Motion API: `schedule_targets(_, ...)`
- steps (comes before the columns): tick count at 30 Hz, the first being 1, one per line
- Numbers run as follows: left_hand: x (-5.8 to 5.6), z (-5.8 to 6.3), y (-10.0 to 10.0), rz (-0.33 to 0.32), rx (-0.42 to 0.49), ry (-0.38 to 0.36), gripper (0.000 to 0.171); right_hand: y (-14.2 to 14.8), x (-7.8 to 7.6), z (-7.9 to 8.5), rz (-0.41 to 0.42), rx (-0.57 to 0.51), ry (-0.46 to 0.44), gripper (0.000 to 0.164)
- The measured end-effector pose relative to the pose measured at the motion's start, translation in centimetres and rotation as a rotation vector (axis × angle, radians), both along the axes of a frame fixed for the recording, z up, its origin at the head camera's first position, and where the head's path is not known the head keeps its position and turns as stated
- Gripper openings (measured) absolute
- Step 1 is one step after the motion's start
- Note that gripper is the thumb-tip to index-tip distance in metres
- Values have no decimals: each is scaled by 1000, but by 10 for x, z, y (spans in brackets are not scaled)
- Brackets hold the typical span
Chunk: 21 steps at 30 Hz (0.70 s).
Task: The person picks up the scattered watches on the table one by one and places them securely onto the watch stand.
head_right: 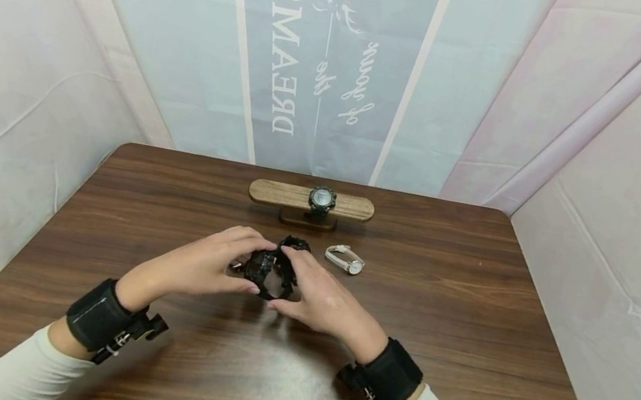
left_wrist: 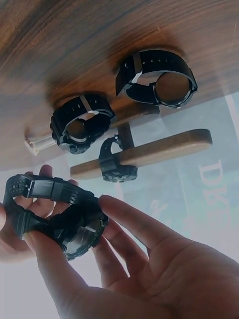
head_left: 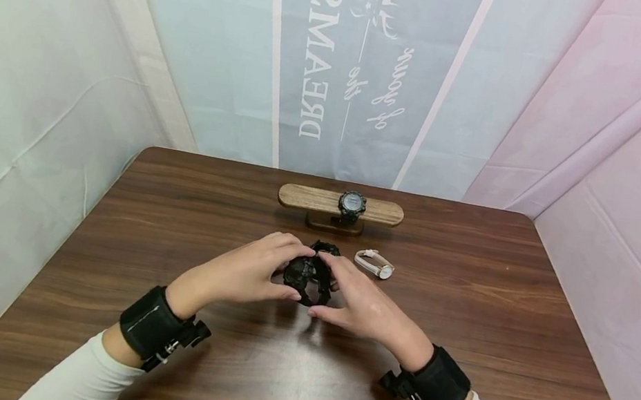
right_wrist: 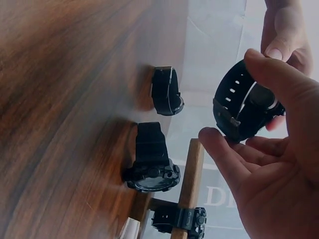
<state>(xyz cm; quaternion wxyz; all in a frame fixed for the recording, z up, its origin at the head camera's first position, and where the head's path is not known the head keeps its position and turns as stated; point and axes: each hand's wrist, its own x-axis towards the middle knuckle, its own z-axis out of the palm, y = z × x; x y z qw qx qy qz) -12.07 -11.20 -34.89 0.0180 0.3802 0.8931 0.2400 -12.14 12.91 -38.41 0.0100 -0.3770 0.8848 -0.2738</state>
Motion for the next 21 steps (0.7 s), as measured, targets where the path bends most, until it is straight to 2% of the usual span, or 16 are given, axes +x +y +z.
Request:
schedule_targets(4,1,1,1,-5,8,25,63,-1,-1,-1,10,-34,-11,80)
schedule_targets(13,2,0,5,-28,65,84,67,3,-2,-2,-13,-118,-102,78)
schedule_targets(18,4,-2,6,18,90,69,76,6,-2,-3,-10,-205,-137,79)
schedule_targets(21,5,-4,7,48,115,52,76,5,-2,-4,-1,-265,-184,80)
